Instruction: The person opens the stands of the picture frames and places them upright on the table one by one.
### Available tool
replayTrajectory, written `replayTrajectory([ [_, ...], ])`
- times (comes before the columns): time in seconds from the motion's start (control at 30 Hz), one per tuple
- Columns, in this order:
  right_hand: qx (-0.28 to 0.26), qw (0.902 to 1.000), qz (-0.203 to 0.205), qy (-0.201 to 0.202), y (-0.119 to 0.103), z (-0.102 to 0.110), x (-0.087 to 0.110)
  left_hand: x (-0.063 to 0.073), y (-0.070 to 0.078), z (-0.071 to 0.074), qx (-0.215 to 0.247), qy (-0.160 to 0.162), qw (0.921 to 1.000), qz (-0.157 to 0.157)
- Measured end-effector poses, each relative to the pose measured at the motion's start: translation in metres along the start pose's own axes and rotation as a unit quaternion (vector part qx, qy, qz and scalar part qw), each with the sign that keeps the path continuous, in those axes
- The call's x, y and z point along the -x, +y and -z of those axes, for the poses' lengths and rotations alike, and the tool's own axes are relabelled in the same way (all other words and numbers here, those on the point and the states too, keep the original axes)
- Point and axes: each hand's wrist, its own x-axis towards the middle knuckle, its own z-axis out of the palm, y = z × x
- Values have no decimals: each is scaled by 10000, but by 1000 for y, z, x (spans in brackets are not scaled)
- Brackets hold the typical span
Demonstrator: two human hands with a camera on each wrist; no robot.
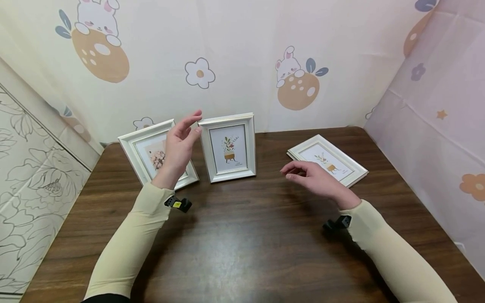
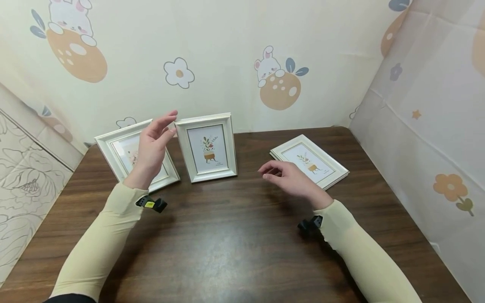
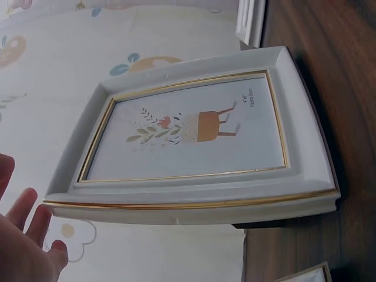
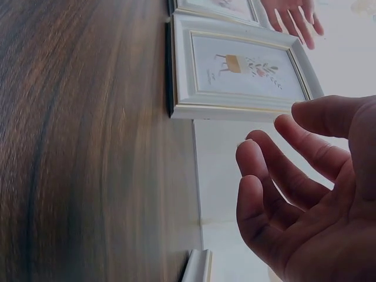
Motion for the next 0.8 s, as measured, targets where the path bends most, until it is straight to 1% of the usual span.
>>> replayTrajectory([
  [0.13,28,10000,-14,46,2,2,0,6,5,-1,-41,-98,9999,-82],
  [0.33,61,9999,-1,102,5,5,1,13,10,-2,106,-232,9995,-163],
  [0.4,69,9999,50,136,6,6,1,16,11,-2,89,-298,9994,-154],
  [0.57,160,9995,119,248,7,9,3,24,14,-2,-53,-593,9982,103],
  [0.8,232,9994,-67,228,8,14,3,36,14,1,-259,-915,9944,452],
])
